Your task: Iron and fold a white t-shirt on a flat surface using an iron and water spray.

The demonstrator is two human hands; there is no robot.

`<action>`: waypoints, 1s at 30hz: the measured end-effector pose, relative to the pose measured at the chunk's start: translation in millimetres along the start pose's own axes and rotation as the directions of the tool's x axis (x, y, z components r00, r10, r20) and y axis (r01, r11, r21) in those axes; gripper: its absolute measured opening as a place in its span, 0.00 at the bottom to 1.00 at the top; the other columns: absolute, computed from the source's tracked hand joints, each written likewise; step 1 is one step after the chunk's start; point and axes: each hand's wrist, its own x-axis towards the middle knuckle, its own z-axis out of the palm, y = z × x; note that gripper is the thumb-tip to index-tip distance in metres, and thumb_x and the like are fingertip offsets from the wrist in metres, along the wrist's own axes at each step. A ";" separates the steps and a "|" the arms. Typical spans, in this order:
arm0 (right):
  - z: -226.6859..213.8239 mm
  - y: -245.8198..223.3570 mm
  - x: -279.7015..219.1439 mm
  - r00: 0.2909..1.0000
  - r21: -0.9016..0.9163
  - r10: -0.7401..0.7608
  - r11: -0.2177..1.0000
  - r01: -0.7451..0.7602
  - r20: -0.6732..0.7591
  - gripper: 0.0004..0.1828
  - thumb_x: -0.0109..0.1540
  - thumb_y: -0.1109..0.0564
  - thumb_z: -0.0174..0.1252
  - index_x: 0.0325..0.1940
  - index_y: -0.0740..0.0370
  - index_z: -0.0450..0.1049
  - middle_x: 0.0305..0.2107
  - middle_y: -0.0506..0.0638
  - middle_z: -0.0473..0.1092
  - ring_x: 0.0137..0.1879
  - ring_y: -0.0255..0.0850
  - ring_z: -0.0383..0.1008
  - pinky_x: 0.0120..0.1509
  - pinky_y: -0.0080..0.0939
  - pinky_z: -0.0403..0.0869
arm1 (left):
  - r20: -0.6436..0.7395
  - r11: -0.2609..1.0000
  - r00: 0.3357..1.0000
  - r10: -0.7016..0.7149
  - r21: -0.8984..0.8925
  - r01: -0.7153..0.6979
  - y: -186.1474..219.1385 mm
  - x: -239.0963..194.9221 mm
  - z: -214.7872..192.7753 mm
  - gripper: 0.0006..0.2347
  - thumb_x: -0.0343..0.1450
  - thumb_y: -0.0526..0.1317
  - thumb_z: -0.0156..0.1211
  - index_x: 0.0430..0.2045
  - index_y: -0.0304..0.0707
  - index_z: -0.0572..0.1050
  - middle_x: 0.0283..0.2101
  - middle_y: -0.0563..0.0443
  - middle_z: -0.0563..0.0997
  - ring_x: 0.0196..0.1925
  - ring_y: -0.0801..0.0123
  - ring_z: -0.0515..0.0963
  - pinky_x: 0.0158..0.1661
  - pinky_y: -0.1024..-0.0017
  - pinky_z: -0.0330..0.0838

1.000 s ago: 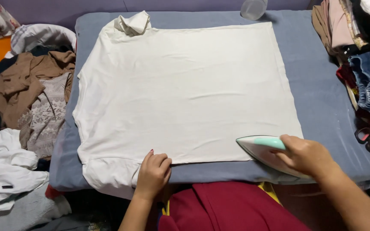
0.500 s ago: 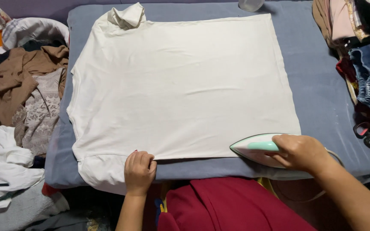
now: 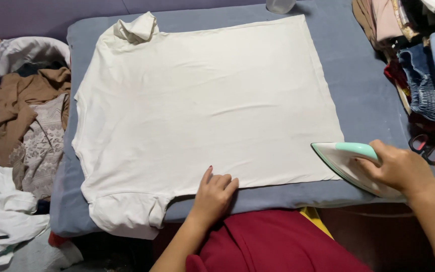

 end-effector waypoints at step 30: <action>16.5 45.5 -76.9 0.873 -0.099 0.466 0.871 -0.481 -0.145 0.26 0.65 0.34 0.61 0.46 0.60 0.75 0.26 0.63 0.77 0.34 0.59 0.80 0.38 0.56 0.78 | 0.101 0.837 0.835 0.541 -0.159 -0.523 140.0 147.0 220.8 0.04 0.65 0.37 0.58 0.29 0.41 0.77 0.35 0.51 0.77 0.37 0.64 0.79 0.34 0.68 0.74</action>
